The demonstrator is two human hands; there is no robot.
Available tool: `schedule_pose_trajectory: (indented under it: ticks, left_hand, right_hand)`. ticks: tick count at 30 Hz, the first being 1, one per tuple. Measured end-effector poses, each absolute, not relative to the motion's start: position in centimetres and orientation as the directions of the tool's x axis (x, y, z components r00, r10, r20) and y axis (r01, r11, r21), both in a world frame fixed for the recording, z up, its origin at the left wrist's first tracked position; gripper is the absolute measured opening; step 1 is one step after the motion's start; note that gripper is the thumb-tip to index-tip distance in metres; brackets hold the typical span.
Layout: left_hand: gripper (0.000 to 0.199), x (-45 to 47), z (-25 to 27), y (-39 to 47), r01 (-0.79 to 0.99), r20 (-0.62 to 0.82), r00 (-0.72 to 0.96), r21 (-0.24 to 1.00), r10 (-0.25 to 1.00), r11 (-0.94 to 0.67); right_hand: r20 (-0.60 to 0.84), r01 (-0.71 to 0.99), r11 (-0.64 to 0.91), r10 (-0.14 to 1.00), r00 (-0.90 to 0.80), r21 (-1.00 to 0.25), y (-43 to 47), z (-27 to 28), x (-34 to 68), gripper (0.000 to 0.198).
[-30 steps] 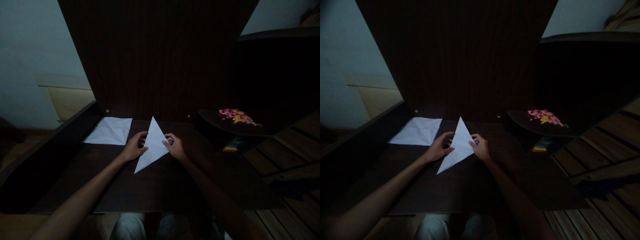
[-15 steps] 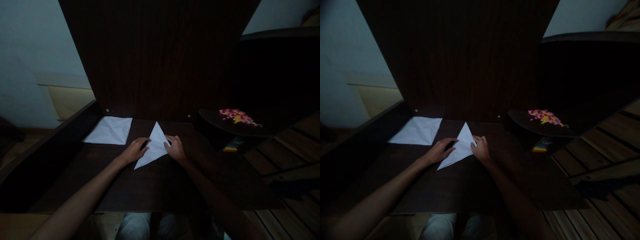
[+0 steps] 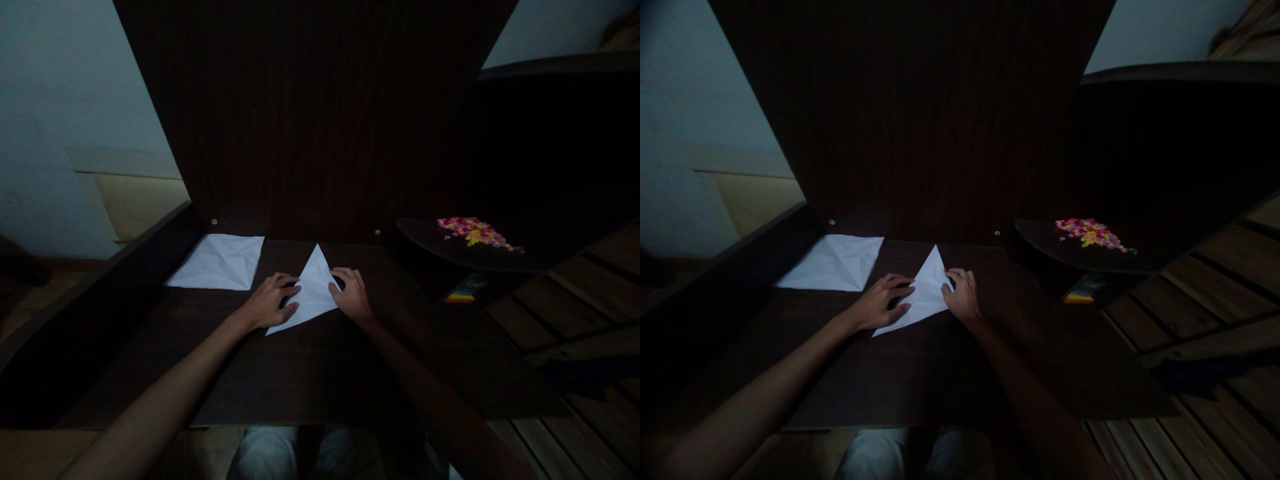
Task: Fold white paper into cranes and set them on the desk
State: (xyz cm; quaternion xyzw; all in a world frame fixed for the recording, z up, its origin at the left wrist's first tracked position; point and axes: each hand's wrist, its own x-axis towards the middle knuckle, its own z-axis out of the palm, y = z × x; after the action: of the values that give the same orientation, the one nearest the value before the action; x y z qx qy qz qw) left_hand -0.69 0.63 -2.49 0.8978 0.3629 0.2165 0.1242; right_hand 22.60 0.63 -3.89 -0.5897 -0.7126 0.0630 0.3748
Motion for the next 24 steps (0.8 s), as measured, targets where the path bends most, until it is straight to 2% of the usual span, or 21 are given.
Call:
schedule_pose_trajectory:
  ticks: [4, 8, 12, 16, 20, 24]
  left_hand:
    - [0.043, -0.8, -2.3, 0.5, 0.619, 0.262, 0.656, 0.35, 0.708, -0.703]
    - [0.041, -0.7, -2.7, 0.8, 0.64, 0.318, 0.621, 0.32, 0.716, -0.698]
    - [0.033, -0.6, -3.2, 1.2, 0.676, 0.384, 0.557, 0.305, 0.736, -0.671]
    - [0.029, -0.7, -3.4, 1.4, 0.672, 0.391, 0.554, 0.313, 0.736, -0.672]
    - [0.032, -0.8, -3.2, 1.3, 0.668, 0.34, 0.602, 0.28, 0.722, -0.689]
    - [0.036, -0.9, -3.0, 1.1, 0.675, 0.278, 0.632, 0.26, 0.723, -0.69]
  right_hand:
    - [0.492, 0.764, 0.318, 0.871, -0.001, -0.562, 0.7, -3.5, 22.9, 0.025]
    - [0.501, 0.746, 0.33, 0.865, 0.006, -0.579, 0.8, -3.3, 23.0, 0.016]
    - [0.545, 0.832, 0.312, 0.838, -0.013, -0.459, 0.4, -2.9, 22.8, 0.012]
    - [0.537, 0.832, 0.342, 0.841, -0.064, -0.437, -0.1, -2.7, 22.3, 0.014]
    - [0.48, 0.834, 0.341, 0.871, -0.107, -0.434, -0.2, -3.2, 22.0, 0.027]
    - [0.464, 0.815, 0.388, 0.87, -0.17, -0.429, -0.1, -3.5, 21.8, 0.025]
